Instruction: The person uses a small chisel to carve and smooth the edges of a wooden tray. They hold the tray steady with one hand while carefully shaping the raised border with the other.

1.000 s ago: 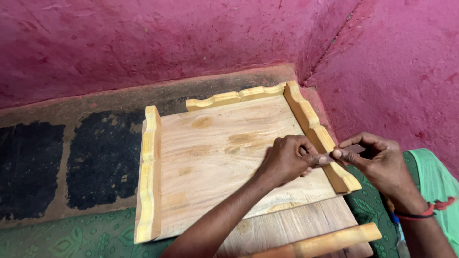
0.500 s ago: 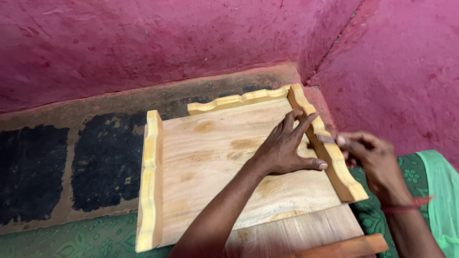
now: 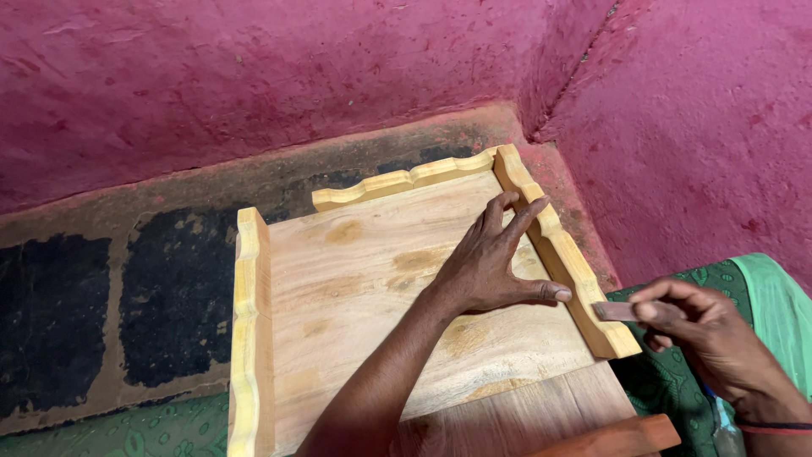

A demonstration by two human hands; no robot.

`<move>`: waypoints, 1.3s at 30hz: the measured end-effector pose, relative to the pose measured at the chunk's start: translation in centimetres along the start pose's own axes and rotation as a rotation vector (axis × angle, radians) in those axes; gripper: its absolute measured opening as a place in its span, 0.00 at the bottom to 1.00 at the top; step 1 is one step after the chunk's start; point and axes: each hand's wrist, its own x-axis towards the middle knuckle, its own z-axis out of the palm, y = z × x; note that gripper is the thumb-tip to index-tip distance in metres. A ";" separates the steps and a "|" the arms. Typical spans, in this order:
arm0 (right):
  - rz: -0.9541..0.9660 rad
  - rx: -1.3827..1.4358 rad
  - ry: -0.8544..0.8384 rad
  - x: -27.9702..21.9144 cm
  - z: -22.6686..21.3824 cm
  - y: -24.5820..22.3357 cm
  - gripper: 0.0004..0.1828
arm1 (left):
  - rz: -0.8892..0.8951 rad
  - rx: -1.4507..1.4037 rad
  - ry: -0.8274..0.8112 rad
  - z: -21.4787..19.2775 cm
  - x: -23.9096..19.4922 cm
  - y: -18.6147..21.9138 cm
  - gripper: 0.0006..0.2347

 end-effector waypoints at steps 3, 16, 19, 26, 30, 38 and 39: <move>-0.018 0.167 -0.021 0.2 -0.1 -0.3 0.14 | 0.027 0.050 -0.015 0.4 0.5 0.4 0.58; -0.065 -0.256 0.039 2.0 3.4 -3.3 0.07 | -0.026 0.091 -0.035 0.3 0.8 1.0 0.57; -0.160 -0.172 0.073 1.7 3.6 -2.1 0.07 | 0.015 0.118 -0.055 0.8 0.5 1.0 0.60; -0.146 -0.166 -0.019 2.4 2.1 -1.4 0.08 | 0.021 0.097 -0.065 0.4 1.2 1.4 0.59; -0.276 -0.216 0.067 2.1 2.9 -1.0 0.06 | -0.005 0.116 -0.073 0.8 0.7 1.4 0.59; -0.152 -0.138 0.034 2.0 3.4 -2.1 0.07 | -0.010 0.065 -0.062 -0.2 1.1 1.6 0.58; -0.094 -0.104 0.045 2.0 3.4 -2.0 0.08 | -0.003 0.072 -0.059 -0.1 1.0 1.6 0.57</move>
